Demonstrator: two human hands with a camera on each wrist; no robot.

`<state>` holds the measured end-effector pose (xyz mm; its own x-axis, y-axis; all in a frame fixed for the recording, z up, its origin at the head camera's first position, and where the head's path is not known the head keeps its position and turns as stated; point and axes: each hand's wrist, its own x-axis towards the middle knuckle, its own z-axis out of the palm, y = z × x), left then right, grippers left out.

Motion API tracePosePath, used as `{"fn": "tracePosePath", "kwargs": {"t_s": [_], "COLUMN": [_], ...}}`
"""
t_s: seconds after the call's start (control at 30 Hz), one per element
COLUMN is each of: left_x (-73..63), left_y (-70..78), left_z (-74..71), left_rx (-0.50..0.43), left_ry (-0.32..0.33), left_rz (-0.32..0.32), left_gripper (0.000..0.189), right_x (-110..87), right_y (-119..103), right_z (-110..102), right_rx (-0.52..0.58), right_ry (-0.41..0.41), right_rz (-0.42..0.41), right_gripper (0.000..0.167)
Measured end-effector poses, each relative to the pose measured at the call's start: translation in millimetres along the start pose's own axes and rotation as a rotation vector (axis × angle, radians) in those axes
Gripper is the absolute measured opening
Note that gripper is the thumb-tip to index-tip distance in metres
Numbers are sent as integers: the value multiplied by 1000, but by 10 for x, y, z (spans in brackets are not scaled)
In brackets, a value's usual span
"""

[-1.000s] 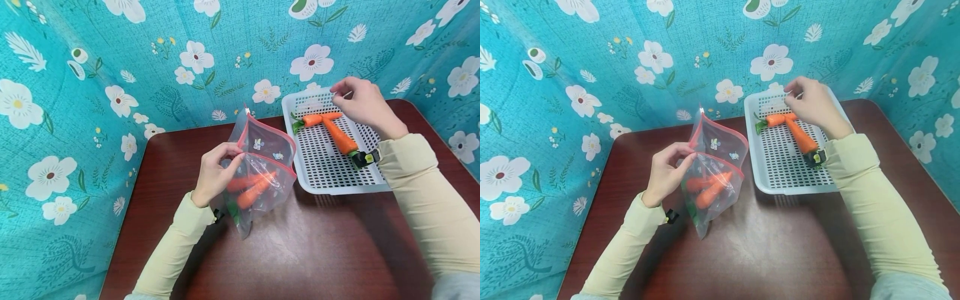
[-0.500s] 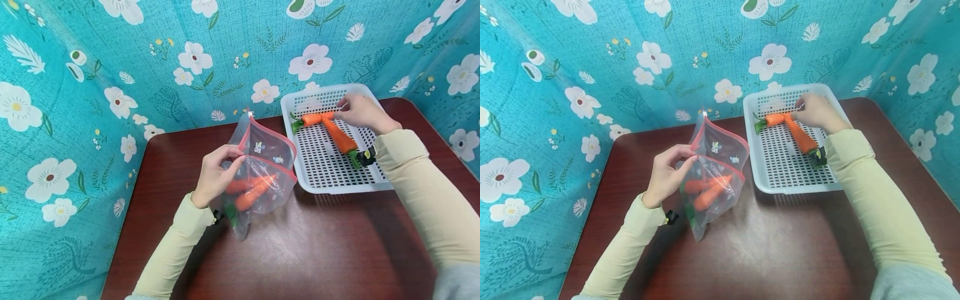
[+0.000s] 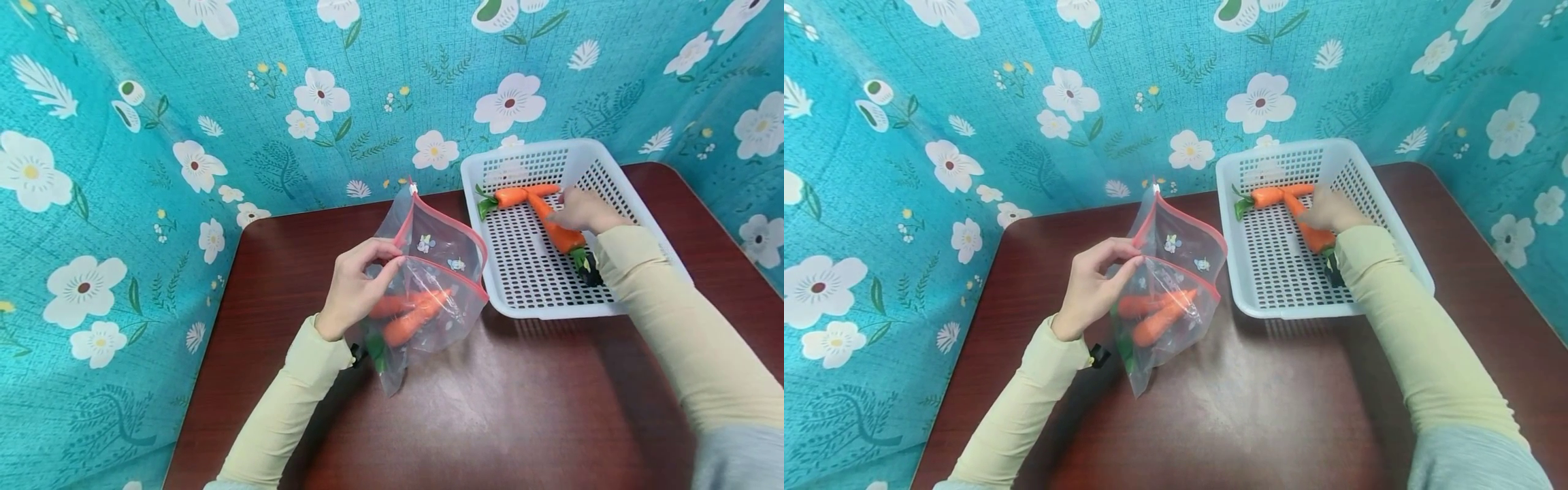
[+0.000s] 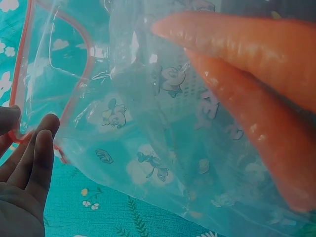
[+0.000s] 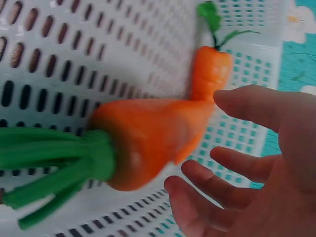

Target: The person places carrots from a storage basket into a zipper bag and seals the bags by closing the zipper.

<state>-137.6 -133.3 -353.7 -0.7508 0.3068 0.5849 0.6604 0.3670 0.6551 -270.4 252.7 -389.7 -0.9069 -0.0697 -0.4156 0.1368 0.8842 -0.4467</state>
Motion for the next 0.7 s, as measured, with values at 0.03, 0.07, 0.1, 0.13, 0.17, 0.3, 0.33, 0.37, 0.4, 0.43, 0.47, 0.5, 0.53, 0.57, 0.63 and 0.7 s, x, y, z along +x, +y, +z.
{"fn": "tracePosePath", "kwargs": {"t_s": [0.03, 0.07, 0.1, 0.13, 0.17, 0.3, 0.33, 0.37, 0.4, 0.43, 0.47, 0.5, 0.53, 0.57, 0.63, 0.7], "left_x": [-2, -3, -5, -8, -10, -19, -21, -23, -24, -25, -25, -23, -22, -21, -20, -20], "left_y": [0, 1, 2, 2, 2, 1, -2, -6, -8, -13, -14, -15, -15, -16, -19, -20], "left_z": [-1, -3, -6, -8, -10, -15, -15, -16, -17, -17, -18, -18, -20, -20, -21, -23], "left_rx": [0, 1, 0, -2, -3, -7, -7, -5, -4, -3, -2, -1, -1, -1, 0, 0], "left_ry": [-1, -3, -4, -6, -7, -14, -15, -16, -17, -17, -18, -18, -18, -18, -17, -17], "left_rz": [0, 1, -1, -3, -4, -9, -9, -9, -8, -7, -6, -4, -3, -3, -2, -1], "left_gripper": [12, 12, 12, 13, 14, 16, 16, 16, 16, 16, 16, 16, 15, 15, 15, 15], "right_x": [8, 19, 28, 39, 49, 80, 88, 94, 100, 102, 107, 108, 110, 110, 110, 110], "right_y": [7, 17, 26, 34, 39, 60, 63, 64, 65, 62, 63, 59, 58, 55, 52, 54], "right_z": [25, 50, 71, 91, 108, 153, 163, 172, 181, 188, 196, 202, 207, 210, 214, 218], "right_rx": [3, 20, 14, -3, -10, -108, -119, -120, -126, -130, -128, -127, -123, -117, -112, -104], "right_ry": [-10, -24, -27, -23, -23, 22, 32, 38, 46, 51, 54, 58, 54, 47, 38, 28], "right_rz": [6, 16, 24, 28, 34, 43, 46, 50, 55, 59, 64, 69, 69, 71, 71, 65], "right_gripper": [60, 60, 59, 59, 57, 47, 46, 45, 44, 44, 43, 43, 44, 46, 48, 51]}}
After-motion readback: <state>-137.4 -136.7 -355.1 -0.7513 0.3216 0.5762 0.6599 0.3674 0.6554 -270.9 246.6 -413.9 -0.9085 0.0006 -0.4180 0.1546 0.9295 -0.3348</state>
